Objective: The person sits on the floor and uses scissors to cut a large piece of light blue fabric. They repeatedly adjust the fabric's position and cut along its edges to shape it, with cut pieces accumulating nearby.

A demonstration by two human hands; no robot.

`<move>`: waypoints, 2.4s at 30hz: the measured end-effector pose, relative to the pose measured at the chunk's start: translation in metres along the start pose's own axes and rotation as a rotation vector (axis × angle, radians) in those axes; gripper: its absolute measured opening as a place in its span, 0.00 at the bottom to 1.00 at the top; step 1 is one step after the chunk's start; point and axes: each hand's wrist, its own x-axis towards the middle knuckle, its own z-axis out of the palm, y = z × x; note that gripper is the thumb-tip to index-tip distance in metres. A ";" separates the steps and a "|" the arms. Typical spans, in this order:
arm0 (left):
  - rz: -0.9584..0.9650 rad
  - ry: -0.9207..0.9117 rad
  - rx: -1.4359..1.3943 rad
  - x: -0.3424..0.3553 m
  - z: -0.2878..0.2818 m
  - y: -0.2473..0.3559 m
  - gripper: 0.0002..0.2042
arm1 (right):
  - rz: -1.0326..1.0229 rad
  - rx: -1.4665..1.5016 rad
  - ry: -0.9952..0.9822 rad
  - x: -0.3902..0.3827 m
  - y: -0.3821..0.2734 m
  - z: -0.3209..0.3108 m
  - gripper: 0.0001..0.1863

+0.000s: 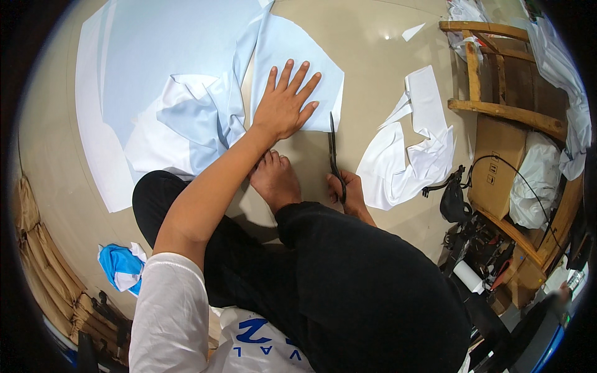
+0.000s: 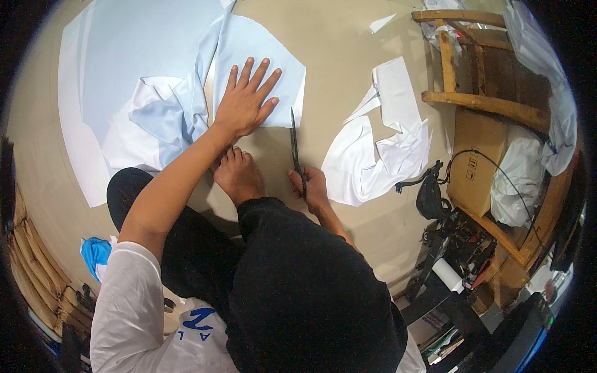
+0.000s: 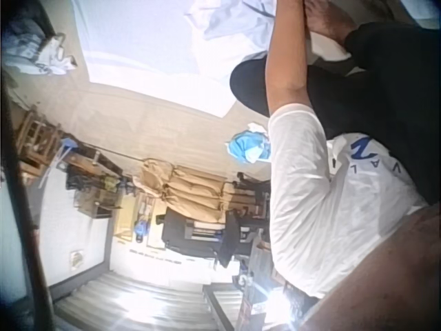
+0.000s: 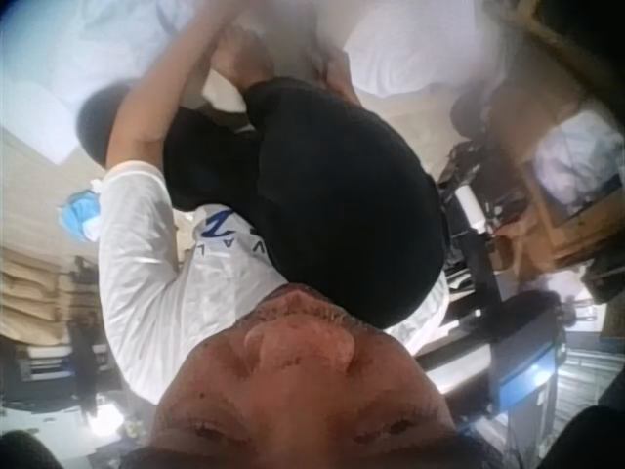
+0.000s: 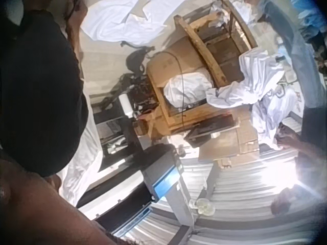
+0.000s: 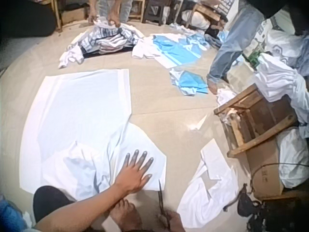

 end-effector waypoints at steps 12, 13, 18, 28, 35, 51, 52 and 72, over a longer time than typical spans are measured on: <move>-0.006 0.022 0.009 -0.002 0.005 0.002 0.32 | -0.010 0.019 0.020 0.002 0.002 0.002 0.17; -0.008 0.021 0.008 -0.002 0.005 0.002 0.32 | -0.006 0.017 0.017 0.003 0.003 0.001 0.16; -0.017 -0.010 -0.011 -0.001 0.004 0.003 0.32 | 0.023 0.023 0.031 0.002 0.005 0.000 0.16; -0.031 -0.004 -0.013 -0.003 0.004 0.004 0.32 | 0.000 0.052 0.023 0.003 0.011 0.003 0.15; -0.091 0.000 -0.012 -0.008 0.002 0.012 0.33 | 0.010 0.095 0.022 0.004 0.016 0.006 0.15; -0.139 -0.001 -0.006 -0.013 0.002 0.024 0.35 | 0.013 0.165 0.073 0.000 0.019 0.029 0.15; -0.140 -0.002 -0.008 -0.013 0.002 0.024 0.35 | 0.011 0.145 0.080 -0.001 0.018 0.030 0.15; -0.157 -0.018 -0.022 -0.014 0.003 0.024 0.35 | -0.019 0.215 0.068 0.014 0.002 0.034 0.17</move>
